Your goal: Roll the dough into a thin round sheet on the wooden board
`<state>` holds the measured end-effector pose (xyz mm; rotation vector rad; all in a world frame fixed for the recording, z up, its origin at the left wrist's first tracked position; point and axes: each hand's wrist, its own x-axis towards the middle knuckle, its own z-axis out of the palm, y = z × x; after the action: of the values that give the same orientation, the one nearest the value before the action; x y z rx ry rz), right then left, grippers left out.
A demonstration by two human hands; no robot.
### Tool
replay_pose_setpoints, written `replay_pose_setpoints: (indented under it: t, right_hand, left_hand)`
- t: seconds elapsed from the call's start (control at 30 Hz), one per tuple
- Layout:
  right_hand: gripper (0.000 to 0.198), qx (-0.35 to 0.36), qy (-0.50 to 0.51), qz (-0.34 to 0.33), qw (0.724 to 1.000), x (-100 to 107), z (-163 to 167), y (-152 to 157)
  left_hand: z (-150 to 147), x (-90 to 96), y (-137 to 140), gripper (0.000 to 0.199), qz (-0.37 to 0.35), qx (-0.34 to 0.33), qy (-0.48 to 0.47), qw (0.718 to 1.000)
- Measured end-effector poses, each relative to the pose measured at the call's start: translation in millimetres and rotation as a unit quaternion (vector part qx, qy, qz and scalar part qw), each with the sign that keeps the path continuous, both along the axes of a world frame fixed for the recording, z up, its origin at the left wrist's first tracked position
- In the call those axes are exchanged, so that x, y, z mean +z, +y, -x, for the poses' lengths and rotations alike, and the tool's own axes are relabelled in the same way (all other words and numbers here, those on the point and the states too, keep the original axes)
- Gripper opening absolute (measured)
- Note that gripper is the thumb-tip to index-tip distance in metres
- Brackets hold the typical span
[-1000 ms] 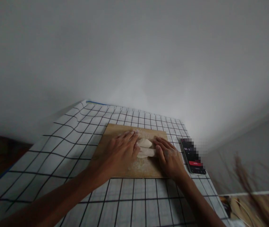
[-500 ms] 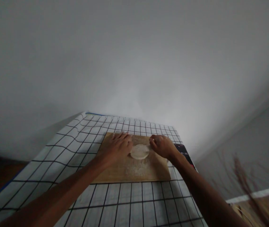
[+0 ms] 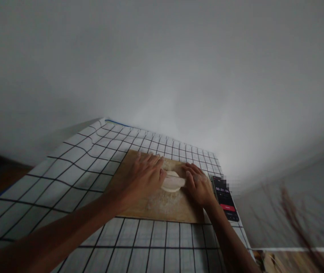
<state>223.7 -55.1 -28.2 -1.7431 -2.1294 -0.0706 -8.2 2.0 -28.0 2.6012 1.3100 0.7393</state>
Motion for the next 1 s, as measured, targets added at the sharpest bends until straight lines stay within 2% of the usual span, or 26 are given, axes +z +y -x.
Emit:
replay_pose_setpoints:
  t: [0.23, 0.37, 0.43, 0.53, 0.7, 0.77, 0.83, 0.93, 1.0]
  right_hand:
    - [0.041, -0.045, -0.003, -0.020, 0.999, 0.9, 35.6, -59.6]
    - [0.039, -0.048, -0.004, -0.019, 0.999, 3.6, 42.4, -70.1]
    - [0.038, -0.046, -0.001, -0.002, 0.999, 9.0, 36.9, -59.3]
    - [0.042, -0.038, 0.001, 0.017, 0.999, 20.8, 22.6, -27.3]
    - [0.046, 0.029, -0.008, 0.048, 0.998, 30.8, -0.8, 33.8]
    - [0.047, 0.051, -0.006, 0.055, 0.997, 25.4, -9.5, 51.7]
    - [0.049, 0.080, 0.003, 0.048, 0.996, 15.1, -17.9, 63.4]
    - [0.052, 0.114, 0.017, 0.043, 0.992, -2.9, -28.1, 67.8]
    - [0.053, 0.103, 0.024, 0.044, 0.993, -12.1, -31.8, 61.8]
  left_hand:
    - [19.1, -4.5, -20.8, 0.043, 0.003, -0.051, -0.004, 0.999]
    - [24.7, -9.8, -25.3, 0.042, -0.015, -0.061, -0.011, 0.998]
    - [22.7, -10.7, -22.4, 0.040, -0.024, -0.048, -0.017, 0.998]
    - [16.6, -10.3, -8.0, 0.039, -0.040, -0.023, -0.019, 0.999]
    - [9.3, -7.0, 24.7, 0.032, -0.014, -0.026, -0.012, 0.999]
    - [5.8, -5.5, 29.8, 0.031, 0.007, -0.021, -0.012, 1.000]
    - [0.4, -4.3, 28.3, 0.035, 0.007, 0.013, -0.007, 1.000]
    - [-8.5, -3.5, 18.9, 0.045, -0.040, 0.055, 0.007, 0.998]
    - [-12.3, -3.5, 12.2, 0.047, -0.072, 0.062, 0.014, 0.995]
